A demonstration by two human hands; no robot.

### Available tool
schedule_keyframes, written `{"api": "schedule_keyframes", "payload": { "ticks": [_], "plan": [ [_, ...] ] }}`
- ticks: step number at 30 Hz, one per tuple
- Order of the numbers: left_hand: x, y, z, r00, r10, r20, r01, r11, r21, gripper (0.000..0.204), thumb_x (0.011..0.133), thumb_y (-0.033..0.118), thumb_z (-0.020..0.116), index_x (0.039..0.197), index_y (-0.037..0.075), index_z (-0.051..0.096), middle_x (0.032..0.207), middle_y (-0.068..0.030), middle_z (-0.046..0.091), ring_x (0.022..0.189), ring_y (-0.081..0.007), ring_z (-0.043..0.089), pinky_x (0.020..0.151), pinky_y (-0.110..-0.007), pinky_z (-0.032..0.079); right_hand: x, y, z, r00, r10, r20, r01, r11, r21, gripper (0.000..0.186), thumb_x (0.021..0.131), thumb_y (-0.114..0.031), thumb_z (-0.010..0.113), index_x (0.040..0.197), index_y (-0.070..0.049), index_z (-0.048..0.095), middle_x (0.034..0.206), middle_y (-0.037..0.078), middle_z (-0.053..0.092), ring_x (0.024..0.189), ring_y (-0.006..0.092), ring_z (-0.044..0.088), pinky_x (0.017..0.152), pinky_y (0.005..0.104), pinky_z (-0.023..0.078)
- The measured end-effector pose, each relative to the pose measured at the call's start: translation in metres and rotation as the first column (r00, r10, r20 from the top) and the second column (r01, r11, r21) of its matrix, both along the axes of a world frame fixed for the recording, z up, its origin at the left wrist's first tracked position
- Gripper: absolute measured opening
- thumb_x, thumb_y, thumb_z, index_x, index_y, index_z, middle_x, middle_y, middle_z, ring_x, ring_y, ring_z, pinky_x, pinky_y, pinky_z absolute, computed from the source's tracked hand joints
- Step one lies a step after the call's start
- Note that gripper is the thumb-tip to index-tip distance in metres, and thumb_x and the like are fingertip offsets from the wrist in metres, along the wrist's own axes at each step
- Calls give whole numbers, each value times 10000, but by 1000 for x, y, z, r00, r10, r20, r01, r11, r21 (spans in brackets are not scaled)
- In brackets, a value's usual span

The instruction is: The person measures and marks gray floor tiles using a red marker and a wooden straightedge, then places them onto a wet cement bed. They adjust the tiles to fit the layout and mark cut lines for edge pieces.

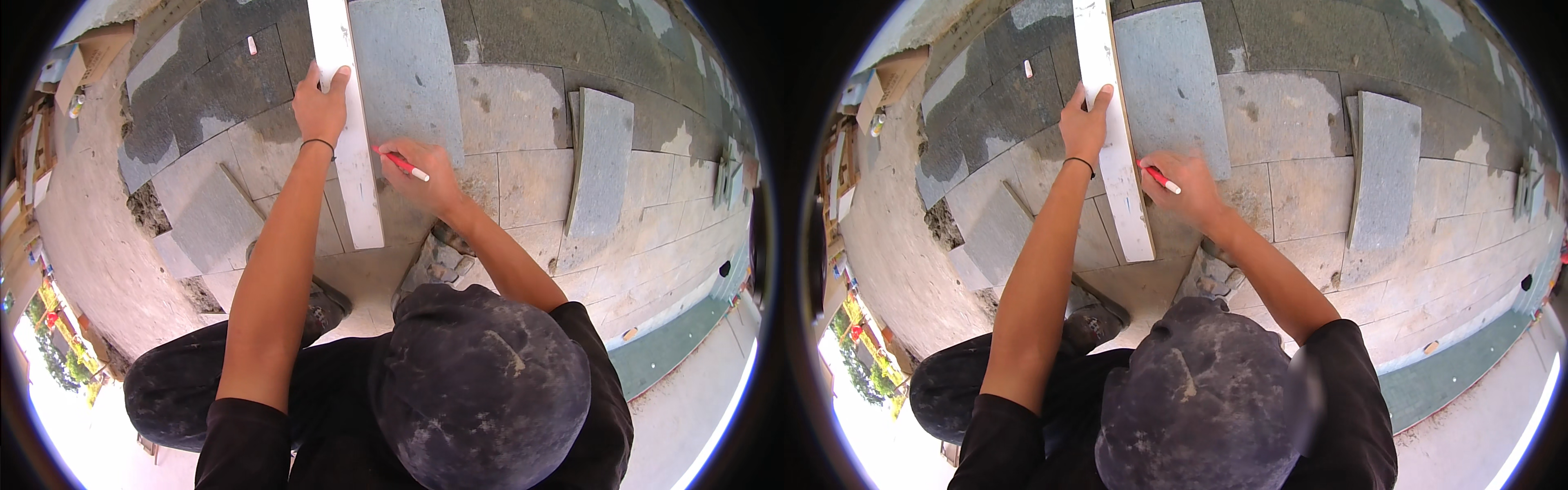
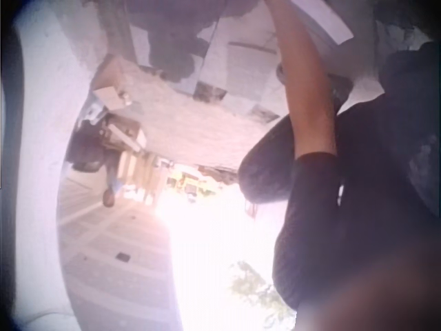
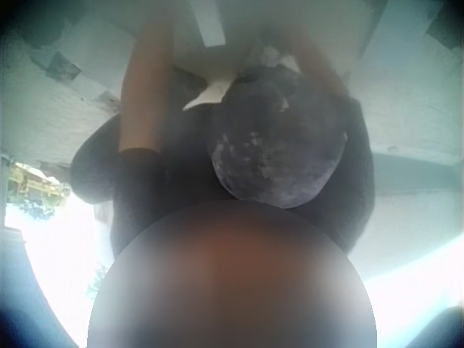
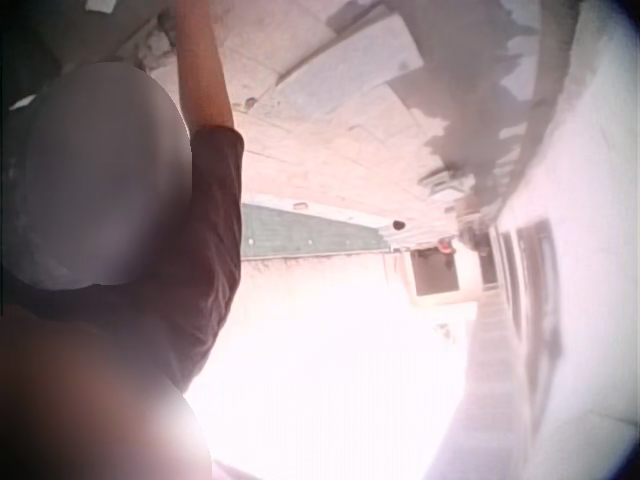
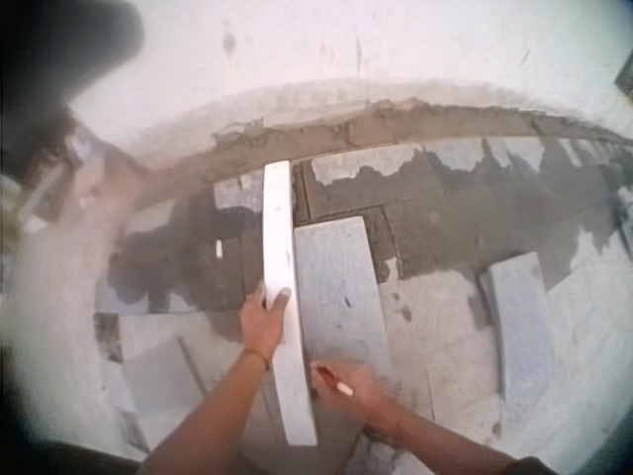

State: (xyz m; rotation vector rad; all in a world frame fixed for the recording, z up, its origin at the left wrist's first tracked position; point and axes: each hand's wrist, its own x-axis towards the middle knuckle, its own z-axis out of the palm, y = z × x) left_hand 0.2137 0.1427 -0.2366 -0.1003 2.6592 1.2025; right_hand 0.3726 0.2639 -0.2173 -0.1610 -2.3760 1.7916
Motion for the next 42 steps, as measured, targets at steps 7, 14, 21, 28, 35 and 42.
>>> {"api": "schedule_keyframes", "payload": {
  "ticks": [7,14,21,28,35,42],
  "plan": [
    [-3,-2,-4,1000,9,18,-9,1000,26,566,872,393,680,1292,23,594,1090,-227,649,1072,-361,623,953,-433,466,73,-24,8,998,48,48,-51,997,53,174,798,3,674,968,-17,642,830,156,677,691,318,656,622,346,529],
    [-13,-24,11,981,53,185,-118,925,360,467,935,205,653,1346,2,562,1224,-133,652,1039,-180,617,928,-309,472,59,1,43,962,-263,-74,268,961,62,141,850,18,654,989,18,673,887,176,695,750,286,687,690,321,538],
    [-82,-126,50,984,172,54,-179,905,386,391,955,222,654,1286,16,626,1186,-64,670,990,-107,611,887,-248,478,56,48,28,857,-512,-59,515,856,50,142,942,-57,627,1042,31,678,930,161,713,804,211,686,727,302,529],
    [-165,-283,162,999,-32,8,33,997,-73,497,984,348,585,1347,9,569,1143,-42,653,944,-81,592,839,-217,474,27,85,33,812,-583,-3,568,790,231,149,950,-106,627,1043,7,655,889,109,689,800,159,649,731,289,513],
    [-111,-340,219,956,-149,254,208,951,-227,431,1002,325,547,1247,-22,620,968,13,647,813,-39,554,747,-200,453,-32,111,5,893,-410,-185,449,832,325,186,875,-58,646,1057,-23,638,977,141,678,890,271,645,790,362,507],
    [21,-395,139,972,69,225,-48,994,-100,404,982,239,590,1259,-56,605,1114,-71,668,1007,-124,584,937,-272,442,-154,104,-3,963,-116,-243,223,849,478,258,867,-40,595,1121,-80,578,1070,143,656,1062,339,592,879,456,454]
  ]
}}
